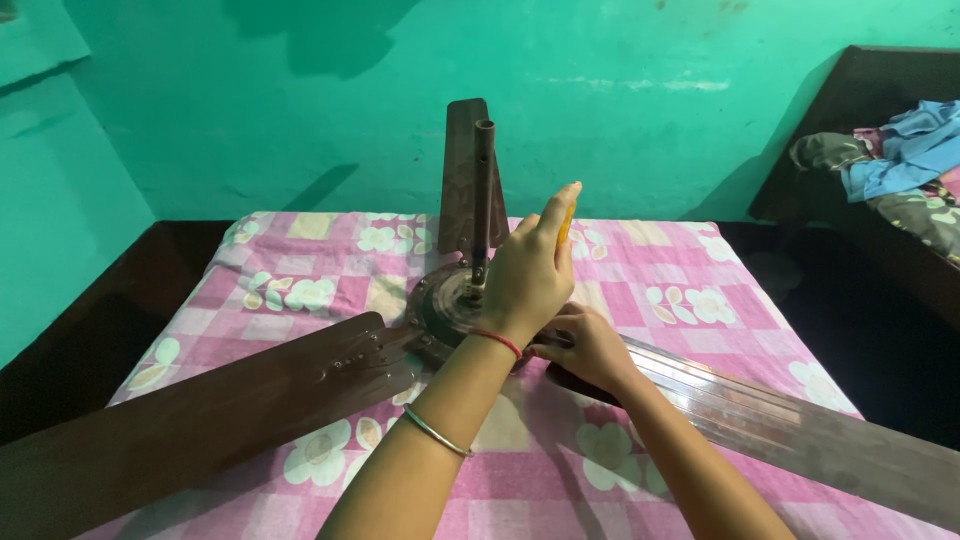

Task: The person uses a screwdriver to loosen and remove a ceiling fan blade from the motor housing. They then reattach the same blade and tighten the screws to secure it back in place.

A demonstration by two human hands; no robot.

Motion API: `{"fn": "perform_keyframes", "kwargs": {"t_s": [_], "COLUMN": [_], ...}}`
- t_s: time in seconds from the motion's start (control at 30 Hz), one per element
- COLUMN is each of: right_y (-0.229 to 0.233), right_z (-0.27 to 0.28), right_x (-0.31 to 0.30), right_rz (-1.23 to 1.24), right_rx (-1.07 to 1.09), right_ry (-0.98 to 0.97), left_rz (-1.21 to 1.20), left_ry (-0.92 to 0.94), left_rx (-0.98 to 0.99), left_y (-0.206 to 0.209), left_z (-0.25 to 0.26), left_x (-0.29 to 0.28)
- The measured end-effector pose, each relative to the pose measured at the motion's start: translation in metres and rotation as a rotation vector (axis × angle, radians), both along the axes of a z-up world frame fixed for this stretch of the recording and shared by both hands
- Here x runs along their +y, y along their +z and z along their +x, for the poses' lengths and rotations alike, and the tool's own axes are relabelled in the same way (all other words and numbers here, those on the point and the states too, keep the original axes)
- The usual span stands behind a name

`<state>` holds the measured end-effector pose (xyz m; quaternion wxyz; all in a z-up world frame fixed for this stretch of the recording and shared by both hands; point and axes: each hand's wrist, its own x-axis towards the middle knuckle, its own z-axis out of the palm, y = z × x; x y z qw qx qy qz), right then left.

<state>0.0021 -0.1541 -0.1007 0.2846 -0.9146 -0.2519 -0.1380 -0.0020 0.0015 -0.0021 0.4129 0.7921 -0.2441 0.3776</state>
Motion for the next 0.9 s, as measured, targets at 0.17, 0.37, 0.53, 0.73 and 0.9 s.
{"fn": "perform_keyframes", "kwargs": {"t_s": [0.17, 0.37, 0.53, 0.73, 0.9], "right_y": [-0.007, -0.010, -0.011, -0.017, -0.016], "right_z": [0.007, 0.009, 0.010, 0.011, 0.011], "right_x": [0.007, 0.007, 0.005, 0.001, 0.002], "right_rz": [0.038, 0.043, 0.054, 0.073, 0.080], "right_rx": [0.117, 0.141, 0.145, 0.116, 0.140], "right_ry": [-0.134, -0.163, -0.139, -0.103, -0.120], "left_rz": [0.006, -0.019, 0.004, 0.020, 0.001], "left_ry": [0.000, -0.090, -0.087, -0.041, -0.085], "left_rx": [0.034, -0.024, -0.006, -0.001, 0.003], "left_y": [0.003, 0.003, 0.004, 0.006, 0.009], "left_z": [-0.004, -0.001, 0.000, -0.003, -0.005], "left_x": [0.005, 0.006, 0.003, 0.003, 0.002]}}
